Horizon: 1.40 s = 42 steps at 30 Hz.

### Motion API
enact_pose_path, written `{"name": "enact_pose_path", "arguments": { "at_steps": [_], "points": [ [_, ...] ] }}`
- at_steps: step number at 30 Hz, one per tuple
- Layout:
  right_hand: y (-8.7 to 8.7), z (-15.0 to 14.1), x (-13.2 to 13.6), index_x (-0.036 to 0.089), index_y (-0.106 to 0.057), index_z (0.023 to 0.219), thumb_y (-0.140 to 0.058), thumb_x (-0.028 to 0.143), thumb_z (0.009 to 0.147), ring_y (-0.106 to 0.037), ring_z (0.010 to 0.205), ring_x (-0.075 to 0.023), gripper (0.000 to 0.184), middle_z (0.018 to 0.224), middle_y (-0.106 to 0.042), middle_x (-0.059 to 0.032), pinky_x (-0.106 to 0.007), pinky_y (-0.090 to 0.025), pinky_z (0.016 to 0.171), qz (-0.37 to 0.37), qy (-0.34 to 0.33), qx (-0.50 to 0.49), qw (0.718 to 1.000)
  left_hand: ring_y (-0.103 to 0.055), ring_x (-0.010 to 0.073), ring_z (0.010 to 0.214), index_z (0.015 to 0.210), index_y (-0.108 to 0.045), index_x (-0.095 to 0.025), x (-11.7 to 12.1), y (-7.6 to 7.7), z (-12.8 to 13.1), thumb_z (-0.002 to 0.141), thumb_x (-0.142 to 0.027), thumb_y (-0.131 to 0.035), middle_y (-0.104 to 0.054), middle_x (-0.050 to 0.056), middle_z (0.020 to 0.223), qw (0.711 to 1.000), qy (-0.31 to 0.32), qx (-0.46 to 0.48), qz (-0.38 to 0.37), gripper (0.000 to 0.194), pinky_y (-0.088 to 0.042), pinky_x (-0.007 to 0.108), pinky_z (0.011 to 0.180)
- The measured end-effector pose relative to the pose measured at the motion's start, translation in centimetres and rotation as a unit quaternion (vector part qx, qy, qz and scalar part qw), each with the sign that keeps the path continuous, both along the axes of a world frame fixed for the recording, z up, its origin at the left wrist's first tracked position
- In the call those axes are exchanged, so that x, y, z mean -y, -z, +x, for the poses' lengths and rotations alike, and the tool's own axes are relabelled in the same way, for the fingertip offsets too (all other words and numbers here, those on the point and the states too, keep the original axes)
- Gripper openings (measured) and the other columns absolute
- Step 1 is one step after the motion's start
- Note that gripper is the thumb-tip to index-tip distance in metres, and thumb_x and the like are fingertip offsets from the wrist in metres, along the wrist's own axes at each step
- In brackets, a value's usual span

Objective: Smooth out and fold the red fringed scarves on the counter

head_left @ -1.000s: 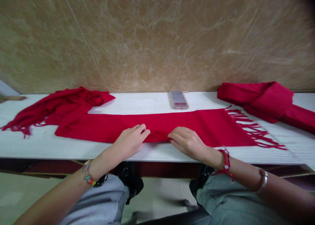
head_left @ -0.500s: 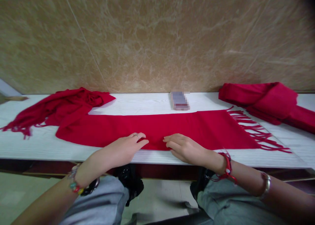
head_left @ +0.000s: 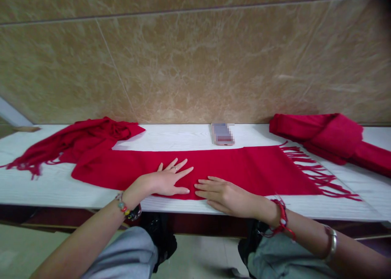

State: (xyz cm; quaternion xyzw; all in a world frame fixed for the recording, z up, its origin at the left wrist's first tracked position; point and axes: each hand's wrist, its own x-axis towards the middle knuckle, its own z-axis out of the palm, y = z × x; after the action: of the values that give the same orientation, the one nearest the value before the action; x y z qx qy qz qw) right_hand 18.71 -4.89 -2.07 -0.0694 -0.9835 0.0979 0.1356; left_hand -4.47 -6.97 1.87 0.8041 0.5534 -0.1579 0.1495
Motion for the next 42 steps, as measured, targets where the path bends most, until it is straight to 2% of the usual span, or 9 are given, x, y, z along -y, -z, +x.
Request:
{"name": "enact_pose_path", "arguments": {
  "at_steps": [3, 8, 12, 15, 19, 21, 29, 34, 42],
  "points": [
    [-0.3, 0.3, 0.0, 0.016, -0.044, 0.127, -0.039, 0.021, 0.090, -0.036, 0.124, -0.0153, 0.038, 0.127, -0.050, -0.0082, -0.039, -0.026, 0.106, -0.036, -0.002, 0.020, 0.999, 0.003, 0.0349, 0.132, 0.139, -0.007, -0.029, 0.4, 0.1, -0.3, 0.076, -0.063, -0.044, 0.003, 0.013, 0.146, 0.999, -0.031, -0.007, -0.018, 0.080, -0.017, 0.062, 0.096],
    [-0.1, 0.4, -0.1, 0.017, -0.042, 0.128, -0.041, 0.026, 0.089, -0.029, 0.128, -0.0179, 0.041, 0.133, -0.043, -0.0104, -0.044, -0.022, 0.106, -0.029, 0.027, 0.000, 0.999, 0.003, 0.0322, 0.133, 0.140, -0.007, -0.025, 0.6, 1.5, -1.0, 0.080, -0.059, -0.040, 0.003, 0.015, 0.146, 0.999, -0.030, 0.011, 0.041, 0.075, -0.017, 0.056, 0.099],
    [0.4, 0.3, -0.2, 0.016, -0.049, 0.122, -0.040, 0.023, 0.089, -0.041, 0.121, -0.0176, 0.035, 0.125, -0.052, -0.0094, -0.041, -0.031, 0.103, -0.010, 0.037, -0.010, 0.999, 0.001, 0.0312, 0.133, 0.140, -0.010, -0.024, 1.0, 2.3, -1.4, 0.083, -0.054, -0.039, -0.001, 0.015, 0.146, 0.996, 0.019, 0.024, 0.080, 0.070, -0.016, 0.052, 0.101],
    [0.7, 0.2, -0.2, 0.013, -0.057, 0.112, -0.042, 0.022, 0.089, -0.051, 0.111, -0.0188, 0.029, 0.115, -0.059, -0.0095, -0.037, -0.040, 0.097, 0.036, 0.048, -0.057, 0.997, -0.010, 0.0294, 0.133, 0.137, -0.024, -0.025, 1.9, 1.4, -1.4, 0.081, -0.049, -0.048, -0.014, 0.013, 0.146, 0.988, 0.069, 0.039, 0.133, 0.066, -0.021, 0.045, 0.102],
    [0.4, 0.0, -0.2, 0.010, -0.061, 0.100, -0.042, 0.017, 0.088, -0.060, 0.092, -0.0189, 0.024, 0.097, -0.066, -0.0108, -0.034, -0.049, 0.083, 0.138, 0.017, -0.112, 0.984, -0.047, 0.0205, 0.109, 0.118, -0.049, -0.023, 3.1, 0.0, -1.1, 0.080, -0.035, -0.054, -0.050, 0.007, 0.118, 0.971, 0.157, 0.040, 0.174, 0.040, -0.036, 0.032, 0.091],
    [0.0, -0.1, -0.2, 0.008, -0.061, 0.096, -0.039, 0.011, 0.088, -0.061, 0.082, -0.0179, 0.023, 0.087, -0.067, -0.0102, -0.032, -0.050, 0.076, 0.182, -0.002, -0.105, 0.978, -0.054, 0.0179, 0.095, 0.111, -0.053, -0.023, 3.4, 0.0, -0.9, 0.081, -0.023, -0.053, -0.058, 0.004, 0.104, 0.964, 0.187, 0.013, 0.187, 0.030, -0.040, 0.030, 0.084],
    [0.0, -0.7, 0.2, 0.011, -0.061, 0.081, -0.038, 0.009, 0.088, -0.051, 0.062, -0.0153, 0.024, 0.067, -0.058, -0.0057, -0.028, -0.041, 0.059, 0.188, 0.064, -0.093, 0.976, -0.057, 0.0164, 0.075, 0.087, -0.057, -0.018, 3.3, 1.0, -0.3, 0.080, -0.007, -0.050, -0.061, 0.002, 0.082, 0.937, 0.204, -0.047, 0.281, 0.015, -0.045, 0.027, 0.065],
    [-0.4, -0.8, 0.2, 0.013, -0.060, 0.073, -0.035, 0.009, 0.089, -0.047, 0.062, -0.0145, 0.030, 0.066, -0.055, -0.0051, -0.027, -0.037, 0.059, 0.199, 0.068, -0.122, 0.970, -0.055, 0.0167, 0.071, 0.081, -0.057, -0.017, 3.2, 0.9, -0.4, 0.080, -0.006, -0.049, -0.057, 0.002, 0.073, 0.914, 0.229, -0.042, 0.331, 0.013, -0.044, 0.028, 0.064],
    [0.0, -0.2, 0.0, 0.011, -0.060, 0.088, -0.038, 0.012, 0.089, -0.052, 0.076, -0.0162, 0.022, 0.081, -0.061, -0.0074, -0.029, -0.043, 0.070, 0.159, -0.016, -0.056, 0.986, -0.055, 0.0156, 0.084, 0.098, -0.056, -0.021, 3.6, 0.6, -0.8, 0.080, -0.008, -0.046, -0.059, 0.002, 0.092, 0.950, 0.232, 0.039, 0.207, 0.025, -0.043, 0.027, 0.074]
  ]
}}
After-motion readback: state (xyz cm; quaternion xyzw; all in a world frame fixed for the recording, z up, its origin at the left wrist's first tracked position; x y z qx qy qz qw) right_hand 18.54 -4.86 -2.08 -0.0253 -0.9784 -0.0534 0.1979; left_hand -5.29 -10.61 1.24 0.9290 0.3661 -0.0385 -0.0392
